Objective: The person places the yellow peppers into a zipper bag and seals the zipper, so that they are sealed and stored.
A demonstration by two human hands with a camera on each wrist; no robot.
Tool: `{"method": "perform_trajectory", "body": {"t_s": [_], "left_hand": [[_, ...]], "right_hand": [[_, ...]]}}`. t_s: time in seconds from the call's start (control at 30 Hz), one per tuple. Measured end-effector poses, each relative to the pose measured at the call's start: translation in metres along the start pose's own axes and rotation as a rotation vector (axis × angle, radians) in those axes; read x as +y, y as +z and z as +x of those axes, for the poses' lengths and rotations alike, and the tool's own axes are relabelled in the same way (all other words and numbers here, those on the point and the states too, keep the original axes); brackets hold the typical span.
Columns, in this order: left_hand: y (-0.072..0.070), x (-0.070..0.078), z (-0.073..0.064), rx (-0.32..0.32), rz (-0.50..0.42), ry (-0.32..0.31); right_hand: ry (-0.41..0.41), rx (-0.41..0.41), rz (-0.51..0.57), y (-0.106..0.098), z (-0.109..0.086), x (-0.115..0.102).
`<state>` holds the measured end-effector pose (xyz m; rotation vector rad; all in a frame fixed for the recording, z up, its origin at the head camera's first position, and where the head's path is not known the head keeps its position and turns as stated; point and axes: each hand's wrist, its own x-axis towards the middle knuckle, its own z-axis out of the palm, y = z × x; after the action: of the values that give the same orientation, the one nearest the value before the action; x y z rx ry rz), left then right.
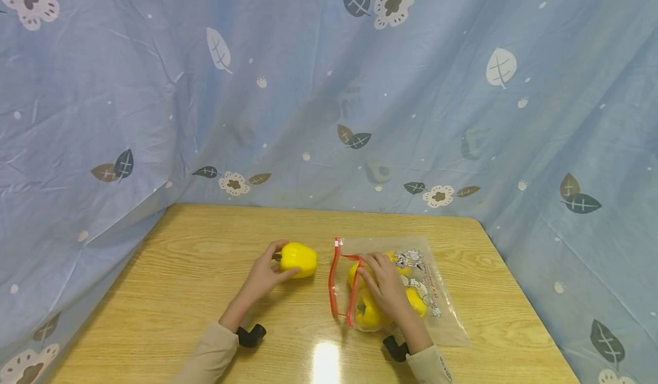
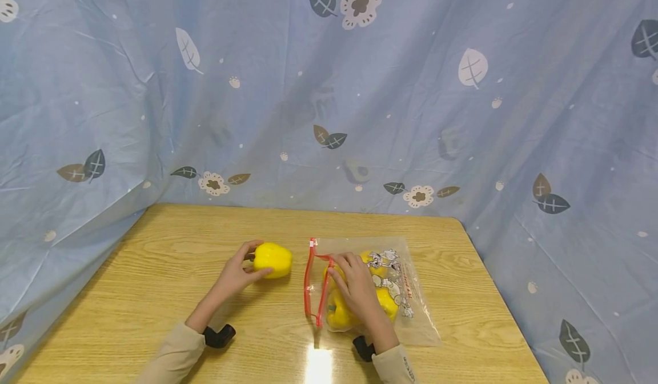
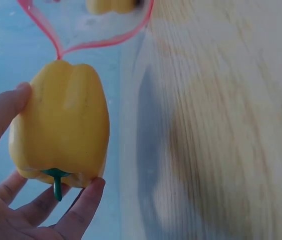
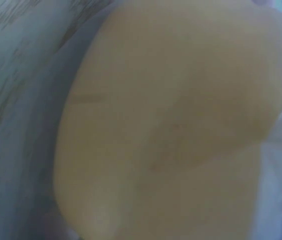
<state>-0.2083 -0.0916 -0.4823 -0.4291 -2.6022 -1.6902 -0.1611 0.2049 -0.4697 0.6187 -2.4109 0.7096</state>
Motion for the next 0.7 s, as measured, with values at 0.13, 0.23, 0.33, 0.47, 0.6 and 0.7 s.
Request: {"method": "perform_trajectory", "body": {"t_s": [0.13, 0.23, 0.33, 0.47, 0.6, 0.7], "left_hand": [[0.006, 0.001, 0.000, -0.001, -0.014, 0.003], [0.011, 0.002, 0.000, -0.004, -0.022, 0.008], [0.015, 0.003, -0.001, -0.009, -0.019, 0.011], [0.020, 0.005, -0.002, -0.018, -0.014, 0.018], [0.027, 0.006, -0.003, -0.034, -0.030, 0.031], [0.031, 0.008, -0.004, -0.051, -0.046, 0.039]], "right_hand": [[0.008, -0.006, 0.004, -0.001, 0.000, -0.001], [0.008, -0.006, 0.005, -0.001, 0.000, -0.001], [0.011, -0.006, 0.007, -0.001, 0.000, -0.001], [0.016, -0.010, 0.012, -0.001, 0.000, -0.002], [0.009, -0.004, 0.008, 0.000, 0.000, -0.001], [0.004, 0.002, 0.004, 0.000, 0.000, -0.001]]}}
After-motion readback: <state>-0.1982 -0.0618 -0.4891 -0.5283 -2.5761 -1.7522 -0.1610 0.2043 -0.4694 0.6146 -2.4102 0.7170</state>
